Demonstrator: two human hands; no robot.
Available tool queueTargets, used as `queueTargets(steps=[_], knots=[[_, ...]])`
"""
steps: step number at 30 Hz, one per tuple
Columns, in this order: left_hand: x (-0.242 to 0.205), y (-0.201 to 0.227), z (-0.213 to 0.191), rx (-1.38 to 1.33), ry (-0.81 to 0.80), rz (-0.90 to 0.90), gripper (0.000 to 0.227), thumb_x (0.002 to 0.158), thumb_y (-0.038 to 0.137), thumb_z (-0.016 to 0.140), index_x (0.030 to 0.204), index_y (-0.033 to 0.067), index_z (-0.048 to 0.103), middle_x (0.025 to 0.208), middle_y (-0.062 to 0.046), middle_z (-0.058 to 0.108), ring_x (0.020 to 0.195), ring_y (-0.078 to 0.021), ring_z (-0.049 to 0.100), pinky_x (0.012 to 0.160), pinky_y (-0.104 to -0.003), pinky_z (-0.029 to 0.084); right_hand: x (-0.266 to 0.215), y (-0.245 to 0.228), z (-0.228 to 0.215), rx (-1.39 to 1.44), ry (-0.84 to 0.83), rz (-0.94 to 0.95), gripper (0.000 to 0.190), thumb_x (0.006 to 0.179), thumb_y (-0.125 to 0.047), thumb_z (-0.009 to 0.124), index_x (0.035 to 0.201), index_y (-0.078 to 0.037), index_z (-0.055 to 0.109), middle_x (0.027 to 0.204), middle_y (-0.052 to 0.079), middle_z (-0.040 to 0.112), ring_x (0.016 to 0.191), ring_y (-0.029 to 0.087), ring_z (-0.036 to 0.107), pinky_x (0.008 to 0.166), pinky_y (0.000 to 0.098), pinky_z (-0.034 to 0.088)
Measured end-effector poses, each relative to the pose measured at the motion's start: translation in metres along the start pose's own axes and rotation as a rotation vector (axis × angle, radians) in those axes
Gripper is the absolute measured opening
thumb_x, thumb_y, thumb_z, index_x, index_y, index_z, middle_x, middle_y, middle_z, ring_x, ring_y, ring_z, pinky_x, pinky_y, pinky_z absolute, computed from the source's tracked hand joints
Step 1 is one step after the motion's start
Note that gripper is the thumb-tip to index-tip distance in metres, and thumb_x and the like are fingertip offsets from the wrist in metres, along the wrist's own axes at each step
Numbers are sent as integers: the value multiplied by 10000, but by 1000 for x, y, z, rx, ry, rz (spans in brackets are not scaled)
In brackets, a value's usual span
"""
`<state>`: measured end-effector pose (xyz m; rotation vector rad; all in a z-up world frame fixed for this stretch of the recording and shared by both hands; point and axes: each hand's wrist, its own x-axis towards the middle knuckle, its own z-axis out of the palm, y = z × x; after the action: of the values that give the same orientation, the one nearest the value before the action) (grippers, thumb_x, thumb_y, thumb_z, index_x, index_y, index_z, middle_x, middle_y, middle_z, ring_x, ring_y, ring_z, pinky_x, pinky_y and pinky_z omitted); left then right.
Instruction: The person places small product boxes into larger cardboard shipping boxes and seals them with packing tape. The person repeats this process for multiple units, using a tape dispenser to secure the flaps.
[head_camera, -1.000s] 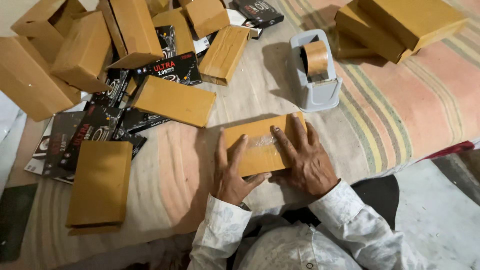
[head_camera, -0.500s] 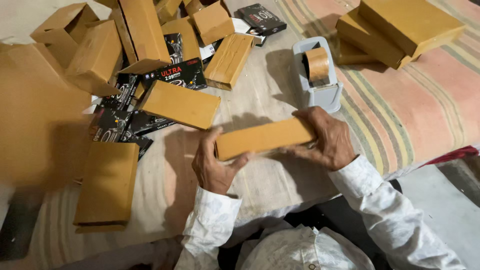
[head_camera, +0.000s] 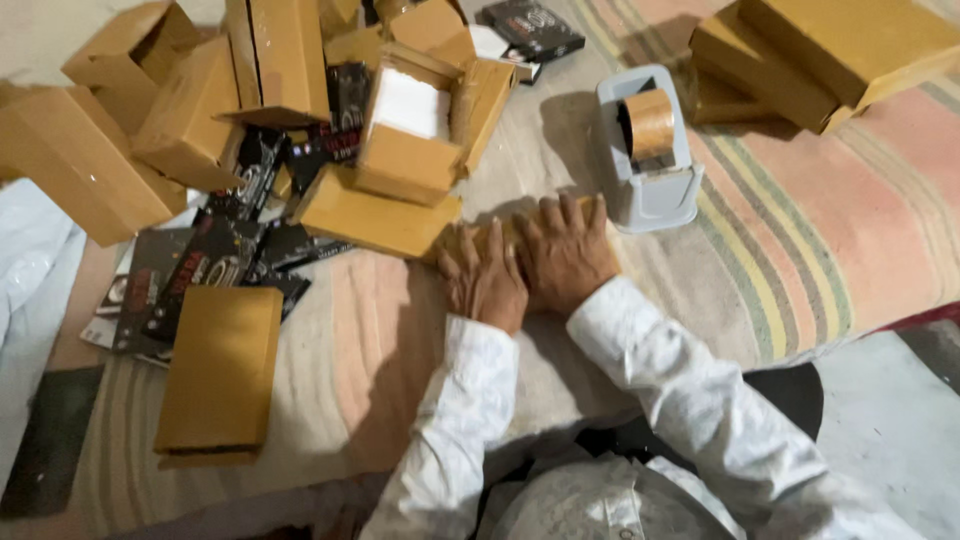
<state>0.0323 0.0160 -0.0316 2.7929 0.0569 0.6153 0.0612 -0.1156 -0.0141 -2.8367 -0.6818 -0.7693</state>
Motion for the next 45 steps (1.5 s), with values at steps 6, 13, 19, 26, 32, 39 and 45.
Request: queueTargets(steps=[6, 13, 19, 26, 32, 39, 45], knots=[[33, 1, -8, -56, -265, -149, 400, 1025, 398, 428, 1304, 165, 593, 1363, -186, 515, 1301, -402, 429, 1059, -660, 310, 17, 14, 17, 9, -148, 128, 435, 984, -466, 544, 1133, -78, 673, 1136, 209, 647, 1103, 394, 567, 881, 620, 413], [36, -9, -1, -70, -73, -18, 373, 1059, 398, 457, 1113, 85, 653, 1260, -215, 608, 1236, -439, 493, 1004, -564, 429, 9, 12, 8, 37, -63, 199, 316, 900, -366, 624, 1032, -81, 657, 1042, 152, 668, 1047, 341, 593, 757, 560, 474], [34, -16, 4, -119, -142, -27, 380, 1037, 414, 473, 1099, 79, 643, 1220, -216, 615, 1209, -437, 504, 963, -574, 421, 10, 16, 4, 63, -41, 190, 323, 786, -185, 661, 1077, -48, 635, 1066, 128, 668, 1028, 330, 607, 676, 481, 500], [27, -14, -4, -156, -81, -53, 374, 1020, 380, 531, 1296, 149, 634, 1385, -180, 539, 1295, -431, 483, 1022, -551, 421, -4, 27, 12, 251, 111, 181, 243, 944, -139, 633, 1160, -30, 606, 1141, 196, 638, 1041, 398, 598, 808, 470, 545], [-9, -22, -21, -484, 1, -148, 678, 937, 366, 622, 1511, 84, 398, 1586, -256, 319, 1382, -451, 376, 1031, -522, 396, -28, 29, -4, 462, 151, 345, 604, 995, -354, 652, 1422, 33, 472, 1276, 341, 569, 1087, 486, 605, 867, 499, 537], [-54, -35, -14, -838, 187, -143, 541, 1074, 346, 476, 1490, 0, 472, 1511, -222, 523, 1399, -358, 512, 1147, -427, 413, -68, 43, -50, 1232, -223, 713, 844, 838, -363, 746, 1490, 8, 357, 1278, 271, 673, 1130, 358, 696, 914, 426, 571], [-61, -47, -8, -949, 153, -167, 509, 1106, 344, 313, 1230, 47, 707, 1071, -138, 754, 998, -270, 706, 914, -373, 529, -154, 104, -80, 1330, -103, 1098, 955, 804, -237, 786, 1575, 54, 302, 1396, 186, 590, 1299, 288, 587, 1069, 362, 453]])
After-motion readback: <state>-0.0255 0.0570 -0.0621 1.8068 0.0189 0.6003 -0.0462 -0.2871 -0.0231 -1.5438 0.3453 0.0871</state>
